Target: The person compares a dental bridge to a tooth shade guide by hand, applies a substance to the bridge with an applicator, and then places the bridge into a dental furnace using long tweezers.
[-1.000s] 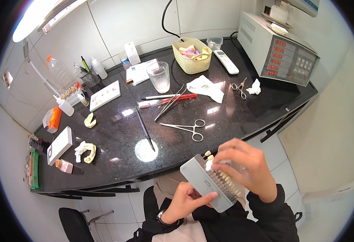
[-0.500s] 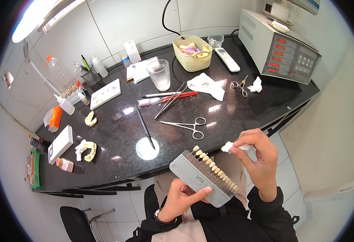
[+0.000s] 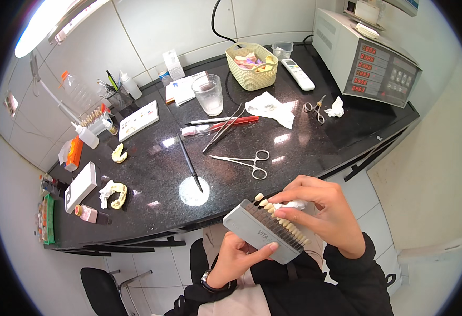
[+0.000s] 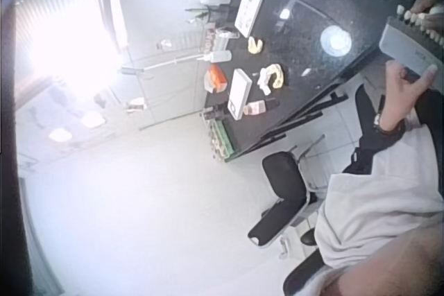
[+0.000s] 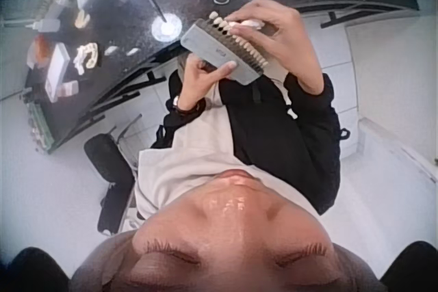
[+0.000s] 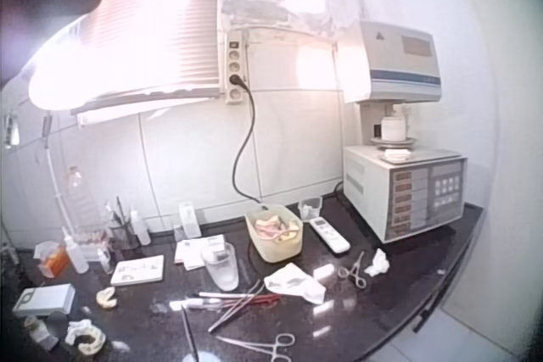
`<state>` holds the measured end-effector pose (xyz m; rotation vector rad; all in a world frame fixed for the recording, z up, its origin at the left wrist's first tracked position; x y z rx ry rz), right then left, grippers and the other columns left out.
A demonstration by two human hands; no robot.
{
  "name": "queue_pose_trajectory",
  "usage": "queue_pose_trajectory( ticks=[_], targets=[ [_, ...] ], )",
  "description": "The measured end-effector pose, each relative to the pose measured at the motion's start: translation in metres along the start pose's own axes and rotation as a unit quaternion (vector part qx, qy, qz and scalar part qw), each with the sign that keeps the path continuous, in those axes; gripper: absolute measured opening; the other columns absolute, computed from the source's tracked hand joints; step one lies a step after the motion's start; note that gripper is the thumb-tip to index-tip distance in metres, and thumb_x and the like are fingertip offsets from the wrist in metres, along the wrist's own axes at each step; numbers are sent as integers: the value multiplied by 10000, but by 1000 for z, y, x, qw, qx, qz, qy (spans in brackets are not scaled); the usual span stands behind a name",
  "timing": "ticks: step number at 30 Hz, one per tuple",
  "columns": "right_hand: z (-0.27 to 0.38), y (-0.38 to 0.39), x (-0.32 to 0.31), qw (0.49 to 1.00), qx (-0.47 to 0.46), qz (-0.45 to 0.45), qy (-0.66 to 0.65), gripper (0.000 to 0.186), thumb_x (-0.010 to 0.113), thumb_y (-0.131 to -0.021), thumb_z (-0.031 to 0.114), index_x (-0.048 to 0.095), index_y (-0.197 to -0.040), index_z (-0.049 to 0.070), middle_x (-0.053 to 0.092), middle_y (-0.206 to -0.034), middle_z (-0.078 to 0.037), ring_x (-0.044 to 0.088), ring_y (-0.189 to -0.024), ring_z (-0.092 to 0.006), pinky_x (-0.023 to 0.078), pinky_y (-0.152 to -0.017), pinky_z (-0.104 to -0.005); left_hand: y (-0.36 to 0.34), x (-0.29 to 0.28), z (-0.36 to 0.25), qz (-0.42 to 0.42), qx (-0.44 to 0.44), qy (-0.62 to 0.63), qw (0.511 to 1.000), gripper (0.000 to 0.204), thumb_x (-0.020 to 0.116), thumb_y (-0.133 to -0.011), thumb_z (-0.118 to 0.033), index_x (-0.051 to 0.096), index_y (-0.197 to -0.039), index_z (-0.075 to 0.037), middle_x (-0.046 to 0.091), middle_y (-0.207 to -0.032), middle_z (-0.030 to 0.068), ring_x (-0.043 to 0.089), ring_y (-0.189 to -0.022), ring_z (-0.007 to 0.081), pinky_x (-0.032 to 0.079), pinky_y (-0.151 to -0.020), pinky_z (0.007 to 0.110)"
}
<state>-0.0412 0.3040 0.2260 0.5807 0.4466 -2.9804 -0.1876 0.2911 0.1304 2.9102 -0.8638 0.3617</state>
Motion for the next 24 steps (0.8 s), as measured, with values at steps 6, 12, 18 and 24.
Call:
queue_pose_trajectory(
  ticks=[6, 12, 18, 24],
  targets=[
    [-2, -4, 1, 1000, -2, 6, 3, 129, 730, -797, 122, 716, -878, 24, 655, -847, -62, 630, -720, -170, 478, -648, -276, 0, -5, 6, 2, 9, -66, 998, 244, 697, -842, -46, 624, -1024, 98, 694, -928, 132, 681, -786, 156, 581, -650, 256],
    [-14, 2, -19, 992, 25, -112, -51, 112, 735, -775, 67, 720, -876, 22, 649, -834, -62, 613, -742, -138, 467, -649, -255, 0, -5, 1, -12, 2, -45, 999, 253, 702, -843, -60, 628, -1027, 96, 694, -918, 136, 681, -757, 154, 582, -636, 254],
    [7, 10, -19, 989, -51, -135, 22, 164, 743, -750, 32, 720, -911, 45, 636, -822, -68, 614, -740, -150, 474, -626, -263, 0, -11, 9, -36, -24, -2, 999, 253, 712, -839, -61, 628, -1016, 98, 692, -917, 139, 681, -760, 158, 591, -620, 253],
    [15, 5, 11, 986, -62, -64, 142, 266, 736, -763, 42, 694, -1023, 77, 642, -952, -85, 644, -766, -173, 517, -650, -290, 0, -10, 8, -44, 11, -43, 998, 244, 716, -835, -55, 634, -1014, 89, 696, -909, 144, 691, -739, 164, 582, -592, 249]
  ],
)
Point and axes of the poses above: each hand's wrist, its own y-axis away from the middle knuckle, its own x-axis out of the palm, z = x × y, the point moved 8 cm from there along -y, towards the middle knuckle
